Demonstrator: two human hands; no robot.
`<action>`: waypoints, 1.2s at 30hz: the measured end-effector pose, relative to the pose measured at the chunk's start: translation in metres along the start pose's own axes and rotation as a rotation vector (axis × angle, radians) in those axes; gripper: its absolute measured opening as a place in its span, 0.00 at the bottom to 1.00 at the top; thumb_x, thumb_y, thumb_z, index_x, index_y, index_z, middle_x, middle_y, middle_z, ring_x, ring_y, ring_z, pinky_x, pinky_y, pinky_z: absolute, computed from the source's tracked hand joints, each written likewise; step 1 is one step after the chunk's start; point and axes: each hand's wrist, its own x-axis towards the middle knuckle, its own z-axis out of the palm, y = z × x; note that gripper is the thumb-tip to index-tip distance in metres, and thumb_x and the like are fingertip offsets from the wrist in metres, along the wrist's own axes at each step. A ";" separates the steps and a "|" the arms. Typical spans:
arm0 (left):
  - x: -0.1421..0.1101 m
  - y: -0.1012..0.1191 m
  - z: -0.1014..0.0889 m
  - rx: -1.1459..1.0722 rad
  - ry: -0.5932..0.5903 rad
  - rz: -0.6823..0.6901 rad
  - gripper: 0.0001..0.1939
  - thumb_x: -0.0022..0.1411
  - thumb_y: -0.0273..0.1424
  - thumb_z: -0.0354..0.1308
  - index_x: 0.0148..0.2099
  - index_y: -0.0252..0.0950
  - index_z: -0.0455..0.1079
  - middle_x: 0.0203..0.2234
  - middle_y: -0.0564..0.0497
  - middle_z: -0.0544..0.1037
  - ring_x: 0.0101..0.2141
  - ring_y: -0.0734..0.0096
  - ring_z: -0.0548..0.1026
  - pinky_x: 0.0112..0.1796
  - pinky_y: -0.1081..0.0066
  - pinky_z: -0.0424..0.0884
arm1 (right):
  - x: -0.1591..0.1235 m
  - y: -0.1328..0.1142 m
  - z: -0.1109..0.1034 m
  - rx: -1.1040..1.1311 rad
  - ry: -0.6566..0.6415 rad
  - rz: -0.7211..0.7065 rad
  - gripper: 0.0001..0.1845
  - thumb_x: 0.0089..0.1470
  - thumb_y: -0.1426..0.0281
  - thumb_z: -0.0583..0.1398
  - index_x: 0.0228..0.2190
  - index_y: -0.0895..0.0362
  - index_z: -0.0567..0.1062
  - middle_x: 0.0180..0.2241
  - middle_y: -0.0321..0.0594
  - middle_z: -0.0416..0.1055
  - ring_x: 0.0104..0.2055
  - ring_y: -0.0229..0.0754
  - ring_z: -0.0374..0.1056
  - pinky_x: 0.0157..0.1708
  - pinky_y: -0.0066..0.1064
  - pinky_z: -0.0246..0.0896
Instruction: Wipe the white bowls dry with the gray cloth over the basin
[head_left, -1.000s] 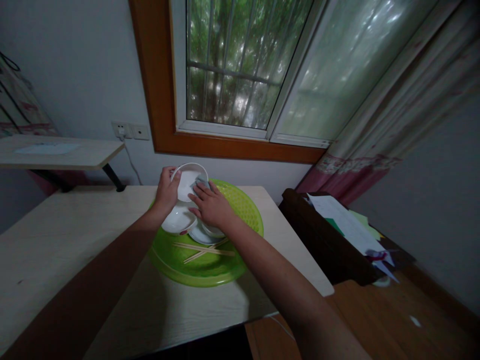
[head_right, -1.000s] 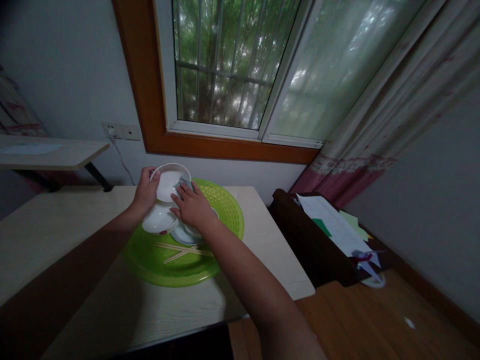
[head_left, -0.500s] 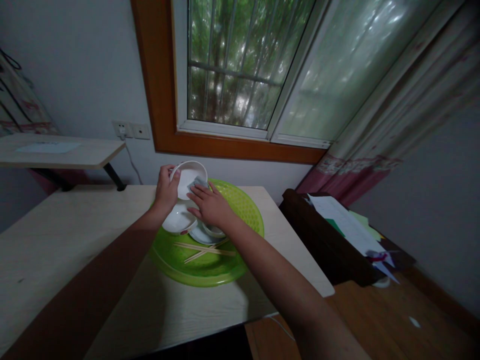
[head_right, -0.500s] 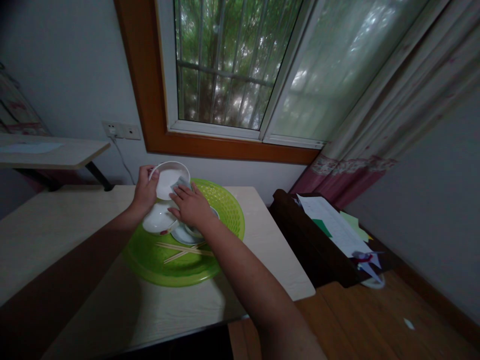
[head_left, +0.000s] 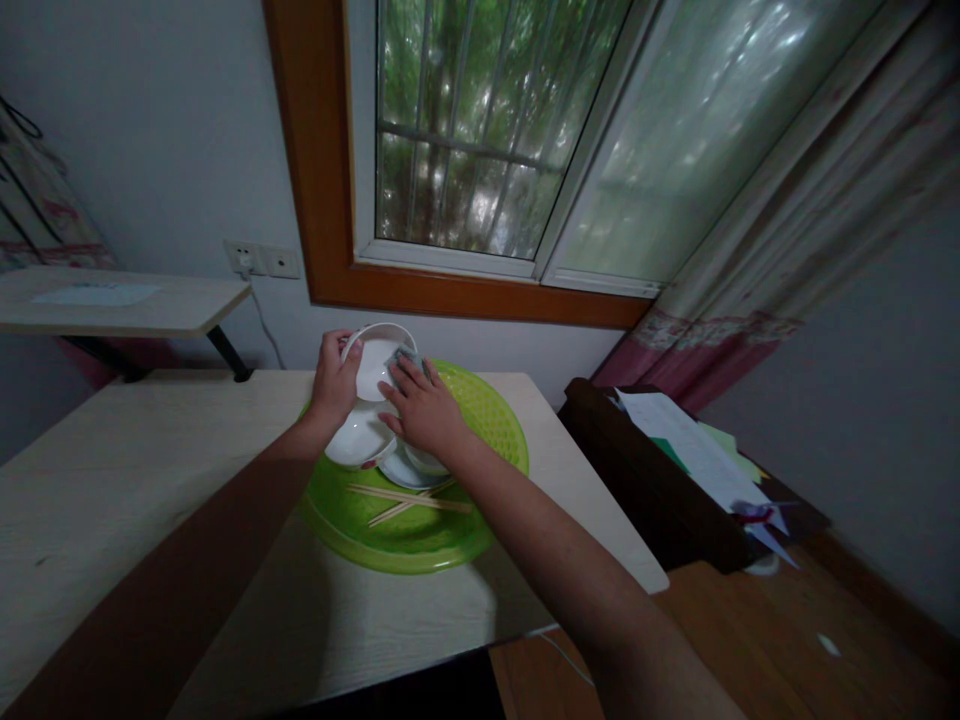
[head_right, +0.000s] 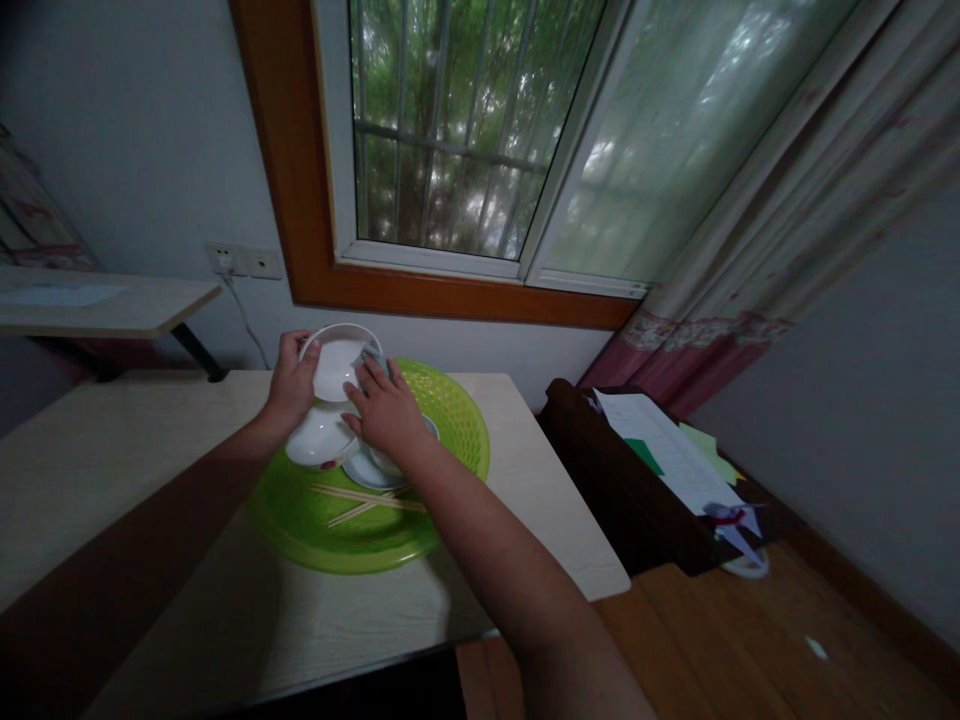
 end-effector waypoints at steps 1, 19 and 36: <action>0.000 0.000 0.000 -0.003 -0.001 0.002 0.15 0.68 0.45 0.52 0.50 0.42 0.63 0.46 0.46 0.72 0.49 0.60 0.72 0.54 0.60 0.67 | 0.000 0.000 0.000 0.014 -0.006 -0.008 0.30 0.65 0.55 0.59 0.62 0.56 0.70 0.69 0.52 0.60 0.74 0.57 0.47 0.73 0.58 0.33; 0.001 -0.002 -0.002 -0.007 0.048 0.052 0.17 0.69 0.47 0.52 0.51 0.42 0.61 0.45 0.48 0.71 0.46 0.64 0.71 0.51 0.62 0.67 | 0.003 0.010 -0.001 0.141 -0.003 -0.044 0.26 0.62 0.65 0.62 0.59 0.58 0.73 0.65 0.49 0.66 0.71 0.53 0.54 0.74 0.55 0.32; 0.002 -0.009 -0.001 -0.011 0.079 0.106 0.15 0.68 0.45 0.54 0.49 0.41 0.61 0.43 0.48 0.70 0.44 0.63 0.70 0.50 0.59 0.68 | 0.001 0.017 0.000 0.280 0.020 -0.068 0.21 0.61 0.69 0.61 0.56 0.53 0.75 0.63 0.45 0.70 0.70 0.53 0.57 0.72 0.59 0.37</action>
